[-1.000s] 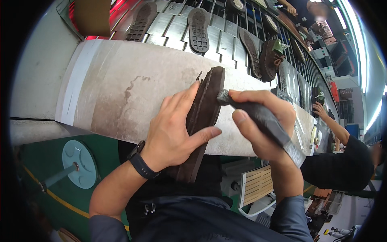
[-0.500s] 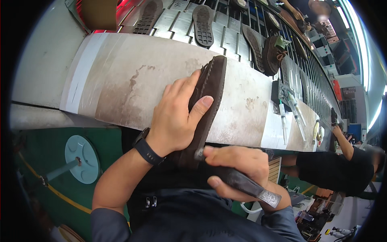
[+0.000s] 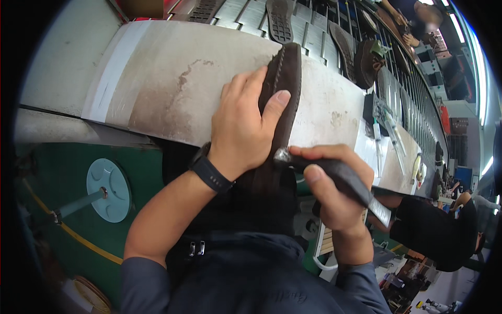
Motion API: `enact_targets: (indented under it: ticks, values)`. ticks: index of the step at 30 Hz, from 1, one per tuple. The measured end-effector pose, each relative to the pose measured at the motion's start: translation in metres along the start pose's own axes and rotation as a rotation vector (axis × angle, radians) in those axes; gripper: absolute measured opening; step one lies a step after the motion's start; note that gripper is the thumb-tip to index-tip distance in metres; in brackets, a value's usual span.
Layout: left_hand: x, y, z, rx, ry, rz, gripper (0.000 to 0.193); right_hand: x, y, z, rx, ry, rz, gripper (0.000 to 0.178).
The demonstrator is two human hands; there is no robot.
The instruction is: The person attaches outsoles to shoe uppers by pressing them together by hand and tapping around the edges with a cobbler hammer.
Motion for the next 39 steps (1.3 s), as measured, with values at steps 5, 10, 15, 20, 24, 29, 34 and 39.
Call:
enact_targets:
  ticks: [5,10,15,20,24,29,34,39]
  values:
    - [0.0,0.007,0.001,-0.015,-0.008,-0.007,0.063,-0.036,0.018,0.025,0.016,-0.271,0.261,0.039]
    - [-0.004,-0.003,-0.005,-0.015,-0.013,0.015,0.063,-0.048,0.001,-0.004,-0.183,-0.003,0.358,0.031]
    - [0.001,-0.002,-0.001,0.078,0.0,0.008,0.065,-0.033,-0.009,0.0,-0.1,-0.023,0.309,0.029]
    - [0.006,-0.012,0.001,0.25,0.133,-0.085,0.096,-0.008,-0.074,0.025,-0.09,-0.31,0.032,0.02]
    - [0.029,-0.001,-0.012,0.011,0.188,0.067,0.095,0.006,-0.114,0.042,0.239,-0.474,-0.167,0.018]
    - [0.054,-0.058,0.027,-0.252,-0.097,-0.176,0.104,-0.003,-0.115,0.04,0.169,-0.422,-0.131,0.021]
    - [0.064,-0.116,0.045,-0.214,0.281,-0.475,0.096,0.005,-0.1,0.038,0.225,-0.367,-0.11,0.022]
    - [0.048,-0.126,0.028,-0.23,0.229,-0.628,0.086,-0.004,-0.023,0.071,0.311,-0.321,0.09,0.027]
Point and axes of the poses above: each hand's wrist, its own x-axis towards the middle knuckle, its own z-axis out of the back of the hand, y = z × x, the point moved 4 cm from there along x, towards the middle knuckle, and after that the axes turned 8 degrees about -y, right-handed, at the moved point
